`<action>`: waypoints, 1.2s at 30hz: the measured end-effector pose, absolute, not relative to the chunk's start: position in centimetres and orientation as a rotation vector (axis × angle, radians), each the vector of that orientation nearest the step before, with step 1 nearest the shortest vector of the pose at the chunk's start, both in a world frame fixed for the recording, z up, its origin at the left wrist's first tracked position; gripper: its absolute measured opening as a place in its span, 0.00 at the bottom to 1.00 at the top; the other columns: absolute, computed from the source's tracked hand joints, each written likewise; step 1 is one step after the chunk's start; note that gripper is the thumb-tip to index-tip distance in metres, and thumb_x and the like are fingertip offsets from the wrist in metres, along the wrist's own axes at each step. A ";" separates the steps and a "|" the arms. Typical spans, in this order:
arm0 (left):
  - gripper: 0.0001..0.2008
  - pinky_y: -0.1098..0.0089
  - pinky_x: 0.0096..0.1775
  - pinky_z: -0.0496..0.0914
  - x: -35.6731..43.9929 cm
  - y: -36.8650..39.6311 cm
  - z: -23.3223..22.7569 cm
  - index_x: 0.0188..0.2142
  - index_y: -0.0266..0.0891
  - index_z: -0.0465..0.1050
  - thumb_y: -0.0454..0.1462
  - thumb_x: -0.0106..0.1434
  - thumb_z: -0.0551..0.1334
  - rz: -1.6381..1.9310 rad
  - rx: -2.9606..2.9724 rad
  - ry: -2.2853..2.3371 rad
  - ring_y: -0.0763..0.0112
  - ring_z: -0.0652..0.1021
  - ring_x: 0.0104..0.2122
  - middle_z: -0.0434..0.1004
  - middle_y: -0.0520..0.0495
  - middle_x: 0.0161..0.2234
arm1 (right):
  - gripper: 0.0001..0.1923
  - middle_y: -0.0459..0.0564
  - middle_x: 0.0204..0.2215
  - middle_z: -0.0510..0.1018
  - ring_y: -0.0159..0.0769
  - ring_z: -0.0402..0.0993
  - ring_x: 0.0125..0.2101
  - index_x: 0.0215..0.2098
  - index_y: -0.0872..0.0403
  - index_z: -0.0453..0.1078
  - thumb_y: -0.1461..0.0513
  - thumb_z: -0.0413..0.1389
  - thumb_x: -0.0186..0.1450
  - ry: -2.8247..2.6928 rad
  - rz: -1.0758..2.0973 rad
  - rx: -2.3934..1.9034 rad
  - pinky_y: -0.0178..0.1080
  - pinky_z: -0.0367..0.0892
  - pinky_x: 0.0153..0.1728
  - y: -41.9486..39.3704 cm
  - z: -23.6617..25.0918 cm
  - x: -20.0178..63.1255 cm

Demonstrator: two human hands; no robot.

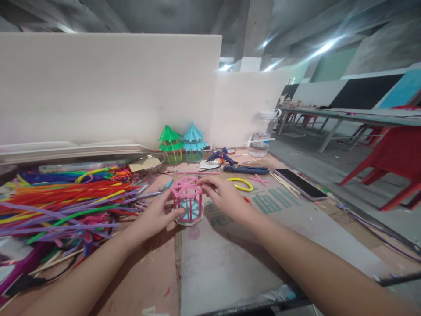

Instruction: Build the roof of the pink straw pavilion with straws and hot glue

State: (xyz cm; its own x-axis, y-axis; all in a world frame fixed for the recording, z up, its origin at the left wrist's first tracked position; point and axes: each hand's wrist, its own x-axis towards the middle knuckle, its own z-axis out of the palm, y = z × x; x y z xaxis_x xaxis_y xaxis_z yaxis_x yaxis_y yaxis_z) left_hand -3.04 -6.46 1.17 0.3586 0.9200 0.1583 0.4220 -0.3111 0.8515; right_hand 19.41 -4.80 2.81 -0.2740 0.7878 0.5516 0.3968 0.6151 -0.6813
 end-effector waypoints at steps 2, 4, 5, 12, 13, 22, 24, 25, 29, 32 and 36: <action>0.35 0.47 0.55 0.72 -3.1 -6.4 1.2 0.60 0.43 0.62 0.52 0.58 0.65 0.864 1.900 1.159 0.46 0.76 0.55 0.69 0.36 0.62 | 0.11 0.50 0.38 0.83 0.36 0.79 0.38 0.41 0.53 0.76 0.68 0.52 0.66 -1.894 0.535 -0.954 0.40 0.71 0.43 -4.8 2.8 19.4; 0.33 0.48 0.55 0.72 -3.1 -6.2 1.2 0.60 0.44 0.63 0.52 0.58 0.65 0.868 1.923 1.129 0.47 0.76 0.55 0.69 0.37 0.61 | 0.11 0.51 0.39 0.83 0.37 0.78 0.39 0.41 0.54 0.76 0.68 0.52 0.65 -1.897 0.536 -0.954 0.41 0.71 0.43 -4.8 2.9 19.4; 0.32 0.49 0.56 0.72 -3.2 -6.2 1.2 0.60 0.45 0.64 0.51 0.59 0.65 0.870 1.939 1.111 0.48 0.76 0.55 0.70 0.38 0.61 | 0.11 0.52 0.39 0.83 0.37 0.78 0.39 0.41 0.54 0.76 0.68 0.52 0.65 -1.897 0.533 -0.951 0.41 0.71 0.43 -4.8 2.9 19.3; 0.30 0.52 0.56 0.72 -3.1 -6.2 1.3 0.58 0.45 0.67 0.50 0.58 0.66 0.895 1.968 1.076 0.49 0.75 0.57 0.72 0.40 0.60 | 0.12 0.52 0.40 0.83 0.37 0.78 0.40 0.41 0.54 0.76 0.69 0.52 0.65 -1.906 0.527 -0.943 0.40 0.70 0.44 -4.9 2.8 19.3; 0.29 0.53 0.55 0.72 -3.0 -6.3 1.3 0.57 0.44 0.68 0.49 0.58 0.66 0.904 1.941 1.084 0.49 0.75 0.57 0.73 0.40 0.59 | 0.12 0.52 0.39 0.83 0.36 0.78 0.39 0.42 0.54 0.76 0.69 0.52 0.65 -1.904 0.525 -0.949 0.40 0.70 0.43 -4.9 2.9 19.3; 0.30 0.57 0.50 0.75 -2.5 -6.7 1.8 0.57 0.39 0.68 0.48 0.58 0.65 0.978 1.803 1.219 0.52 0.80 0.50 0.78 0.40 0.53 | 0.13 0.47 0.30 0.80 0.35 0.74 0.31 0.45 0.54 0.76 0.67 0.52 0.65 -1.881 0.554 -1.032 0.37 0.67 0.37 -5.1 3.3 19.4; 0.29 0.57 0.50 0.75 -2.5 -6.7 1.8 0.56 0.39 0.69 0.48 0.58 0.64 0.965 1.809 1.238 0.52 0.80 0.49 0.80 0.40 0.52 | 0.13 0.47 0.29 0.79 0.34 0.74 0.31 0.45 0.53 0.76 0.67 0.52 0.65 -1.875 0.555 -1.030 0.36 0.66 0.36 -5.1 3.3 19.4; 0.29 0.57 0.50 0.75 -2.5 -6.8 1.9 0.56 0.39 0.69 0.48 0.58 0.64 0.966 1.807 1.241 0.52 0.81 0.48 0.80 0.40 0.51 | 0.13 0.46 0.29 0.79 0.34 0.73 0.30 0.45 0.53 0.76 0.67 0.52 0.65 -1.872 0.559 -1.024 0.36 0.66 0.36 -5.1 3.2 19.4; 0.27 0.55 0.50 0.75 -2.3 -7.0 2.0 0.54 0.38 0.70 0.47 0.57 0.65 0.990 1.781 1.249 0.52 0.81 0.46 0.81 0.40 0.49 | 0.13 0.47 0.30 0.79 0.34 0.73 0.30 0.45 0.54 0.76 0.67 0.53 0.65 -1.859 0.575 -0.996 0.36 0.66 0.36 -5.0 3.1 19.4; 0.28 0.53 0.51 0.74 -2.4 -7.1 1.9 0.53 0.38 0.71 0.47 0.56 0.66 1.014 1.773 1.230 0.50 0.81 0.47 0.81 0.38 0.49 | 0.14 0.47 0.30 0.80 0.34 0.73 0.30 0.45 0.54 0.76 0.67 0.52 0.65 -1.862 0.567 -0.978 0.36 0.67 0.36 -5.0 3.0 19.4; 0.29 0.53 0.52 0.74 -2.6 -6.9 1.6 0.55 0.37 0.70 0.46 0.56 0.67 1.030 1.786 1.214 0.50 0.80 0.49 0.80 0.37 0.51 | 0.14 0.48 0.31 0.80 0.34 0.74 0.31 0.44 0.54 0.76 0.67 0.52 0.65 -1.872 0.550 -0.963 0.36 0.67 0.37 -5.1 3.1 19.4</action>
State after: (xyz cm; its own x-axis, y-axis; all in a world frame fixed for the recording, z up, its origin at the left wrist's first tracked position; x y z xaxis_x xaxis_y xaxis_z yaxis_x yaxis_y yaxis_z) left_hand -2.57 -6.86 1.55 0.2329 0.9492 0.2116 0.3629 -0.2867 0.8866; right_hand 19.39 -5.11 3.09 -0.2617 0.8053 0.5320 0.3894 0.5924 -0.7053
